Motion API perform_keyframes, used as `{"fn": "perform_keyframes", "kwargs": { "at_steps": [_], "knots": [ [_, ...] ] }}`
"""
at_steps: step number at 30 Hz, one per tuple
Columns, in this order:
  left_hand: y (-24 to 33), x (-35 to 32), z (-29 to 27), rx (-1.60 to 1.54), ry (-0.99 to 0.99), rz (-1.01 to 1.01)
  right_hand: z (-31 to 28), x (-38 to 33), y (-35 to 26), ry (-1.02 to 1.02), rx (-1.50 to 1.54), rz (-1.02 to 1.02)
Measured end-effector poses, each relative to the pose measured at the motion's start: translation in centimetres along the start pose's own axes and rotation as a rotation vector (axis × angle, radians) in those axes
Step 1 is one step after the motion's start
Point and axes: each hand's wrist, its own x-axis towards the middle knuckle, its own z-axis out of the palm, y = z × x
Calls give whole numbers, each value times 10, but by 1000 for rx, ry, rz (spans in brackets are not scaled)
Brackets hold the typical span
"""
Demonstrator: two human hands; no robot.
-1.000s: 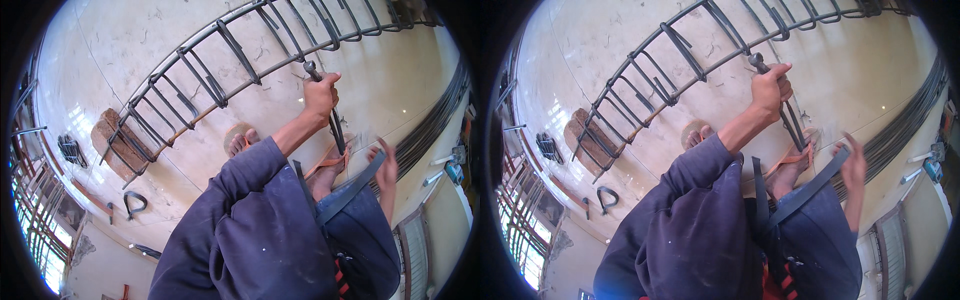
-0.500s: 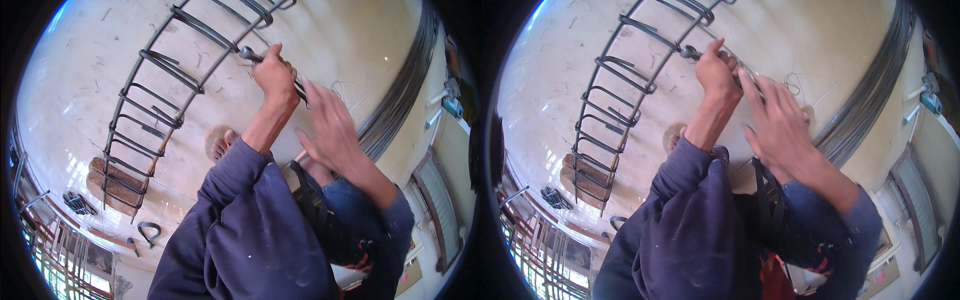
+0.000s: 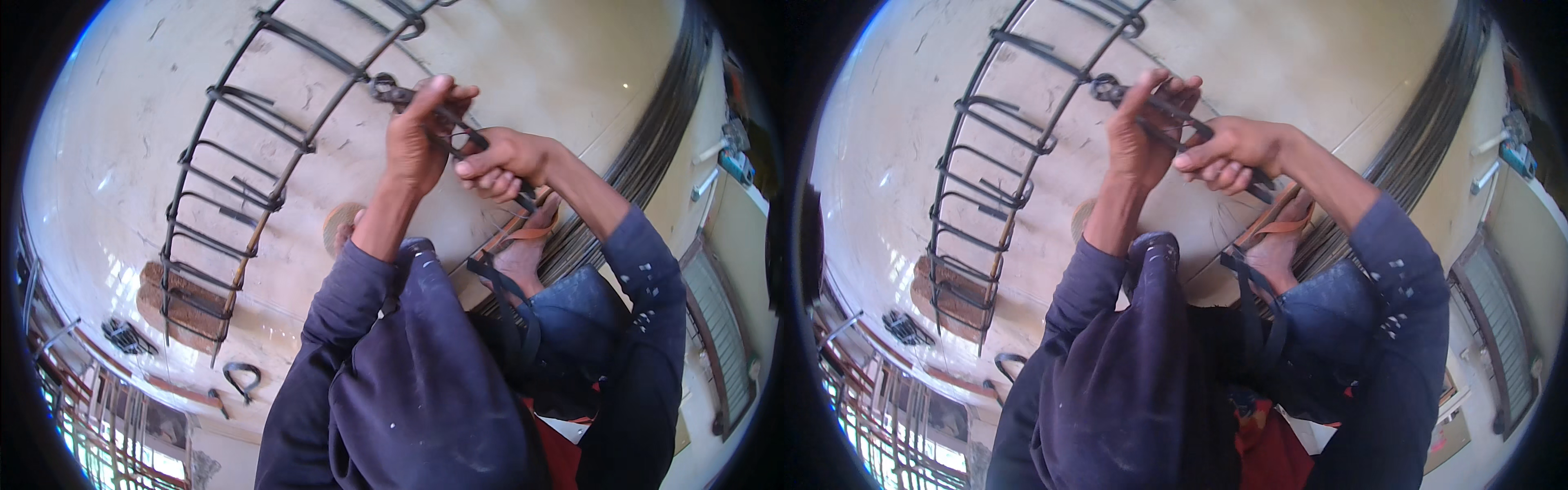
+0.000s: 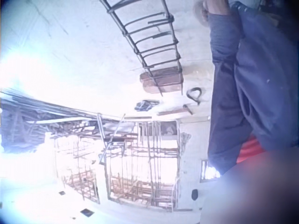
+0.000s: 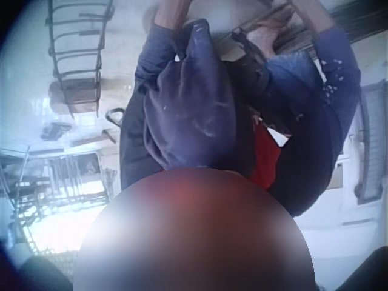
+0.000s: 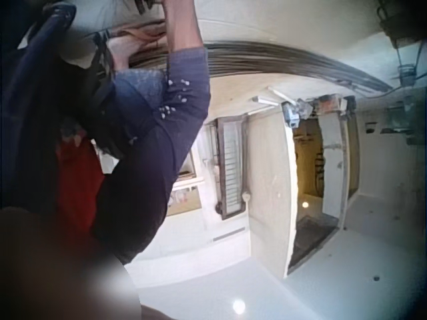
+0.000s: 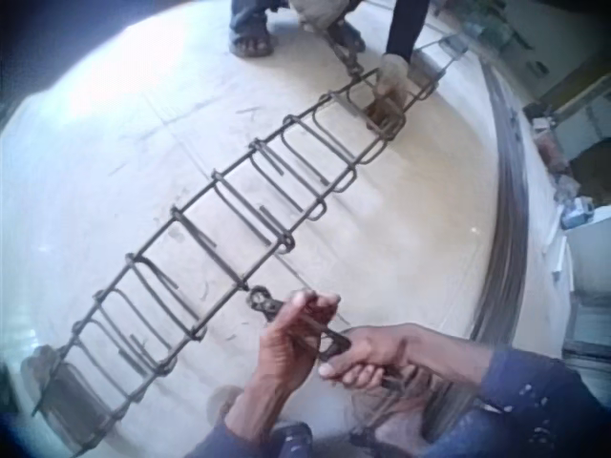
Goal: The person sits on the floor and assembles a ladder-like metal frame by wrapping thin wire around the joints of vertical bars and horizontal rails. They use pliers to twist and tighten the wire at each connection point, moving sequentially along the frame.
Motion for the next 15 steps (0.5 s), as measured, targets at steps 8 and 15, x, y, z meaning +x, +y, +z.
{"fn": "perform_keyframes", "kwargs": {
  "at_steps": [8,15],
  "knots": [
    [-8,12,25,-22,277,125,25,-1,21,775,-739,-509],
    [-8,5,23,260,476,116,35,32,48,1183,-1141,-611]
  ]
}}
